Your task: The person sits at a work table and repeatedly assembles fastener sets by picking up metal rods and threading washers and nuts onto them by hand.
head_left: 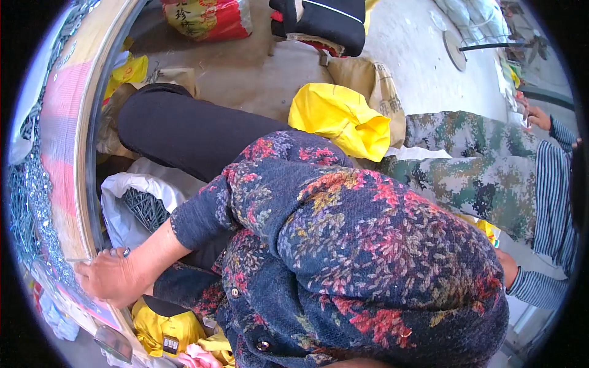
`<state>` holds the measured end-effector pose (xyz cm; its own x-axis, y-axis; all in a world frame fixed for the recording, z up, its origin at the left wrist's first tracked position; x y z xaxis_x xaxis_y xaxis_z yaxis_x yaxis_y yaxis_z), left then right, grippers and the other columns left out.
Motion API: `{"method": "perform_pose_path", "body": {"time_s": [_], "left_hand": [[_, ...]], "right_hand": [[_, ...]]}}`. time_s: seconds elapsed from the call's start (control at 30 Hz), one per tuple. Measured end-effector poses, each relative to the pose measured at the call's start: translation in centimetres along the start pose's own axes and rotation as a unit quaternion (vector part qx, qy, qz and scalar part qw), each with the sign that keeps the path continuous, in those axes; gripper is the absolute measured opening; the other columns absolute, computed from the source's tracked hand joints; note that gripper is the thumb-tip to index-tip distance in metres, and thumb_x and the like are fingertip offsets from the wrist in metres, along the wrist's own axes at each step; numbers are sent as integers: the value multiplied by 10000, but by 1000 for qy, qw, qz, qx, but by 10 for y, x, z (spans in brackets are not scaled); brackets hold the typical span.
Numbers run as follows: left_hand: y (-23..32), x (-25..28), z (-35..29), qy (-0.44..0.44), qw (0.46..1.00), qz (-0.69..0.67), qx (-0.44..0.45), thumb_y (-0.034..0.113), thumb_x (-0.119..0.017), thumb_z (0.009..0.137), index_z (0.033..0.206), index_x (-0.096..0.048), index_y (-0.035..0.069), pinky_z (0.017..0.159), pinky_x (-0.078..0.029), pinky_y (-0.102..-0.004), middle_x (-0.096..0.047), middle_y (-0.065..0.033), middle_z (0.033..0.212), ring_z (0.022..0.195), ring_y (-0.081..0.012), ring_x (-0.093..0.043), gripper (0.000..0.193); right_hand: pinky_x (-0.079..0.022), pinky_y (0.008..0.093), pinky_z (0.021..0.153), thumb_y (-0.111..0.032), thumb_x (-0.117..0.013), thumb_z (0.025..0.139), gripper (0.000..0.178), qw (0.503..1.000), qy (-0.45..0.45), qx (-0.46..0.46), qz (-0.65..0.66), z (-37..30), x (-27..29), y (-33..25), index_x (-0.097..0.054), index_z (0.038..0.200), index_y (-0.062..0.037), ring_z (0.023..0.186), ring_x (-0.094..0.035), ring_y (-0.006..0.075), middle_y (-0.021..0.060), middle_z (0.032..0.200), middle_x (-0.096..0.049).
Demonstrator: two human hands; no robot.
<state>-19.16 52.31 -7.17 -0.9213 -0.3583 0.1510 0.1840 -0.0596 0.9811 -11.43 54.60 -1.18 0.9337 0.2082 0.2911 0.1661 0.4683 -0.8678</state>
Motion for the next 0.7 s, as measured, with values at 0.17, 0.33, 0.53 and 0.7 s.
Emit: {"method": "perform_pose_path", "body": {"time_s": [0.17,0.33,0.53,0.7], "left_hand": [[-2,-7,4,-21,999,21,-11,153,-622,837,1090,-575,-85,740,-421,-302,-642,-150,972,820,-187,-569,350],[-1,3,4,-22,999,42,-24,168,-619,839,1106,-570,-87,778,-417,-307,-640,-152,992,857,-193,-567,372],[13,0,1,-32,996,59,-53,187,-616,842,1125,-564,-89,824,-412,-314,-638,-155,1016,901,-200,-566,399],[9,10,1,-18,996,68,-63,203,-613,844,1141,-560,-90,863,-408,-320,-636,-157,1035,938,-206,-564,420]], "right_hand": [[-480,443,730,-126,-693,595,353,993,115,14,12,14,21,13,-579,857,81,821,-593,379,247,1053,-511],[-465,436,742,-104,-691,579,306,982,165,78,-56,19,38,-1,-593,821,55,889,-577,356,224,1042,-515],[-471,453,741,-87,-680,526,346,983,163,19,-84,33,64,17,-574,817,66,842,-583,390,240,963,-535],[-482,567,751,-88,-623,596,299,998,15,30,-54,22,-3,16,-577,840,79,885,-588,427,269,975,-527]]}}
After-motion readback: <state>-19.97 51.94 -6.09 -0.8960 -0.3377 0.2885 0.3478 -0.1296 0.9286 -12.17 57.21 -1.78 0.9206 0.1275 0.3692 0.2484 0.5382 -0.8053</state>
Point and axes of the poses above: each hand's wrist, its own z-axis towards the middle knuckle, its own x-axis out of the back of the hand, y = z × x, the point moved 7 cm from there along z, towards the middle knuckle
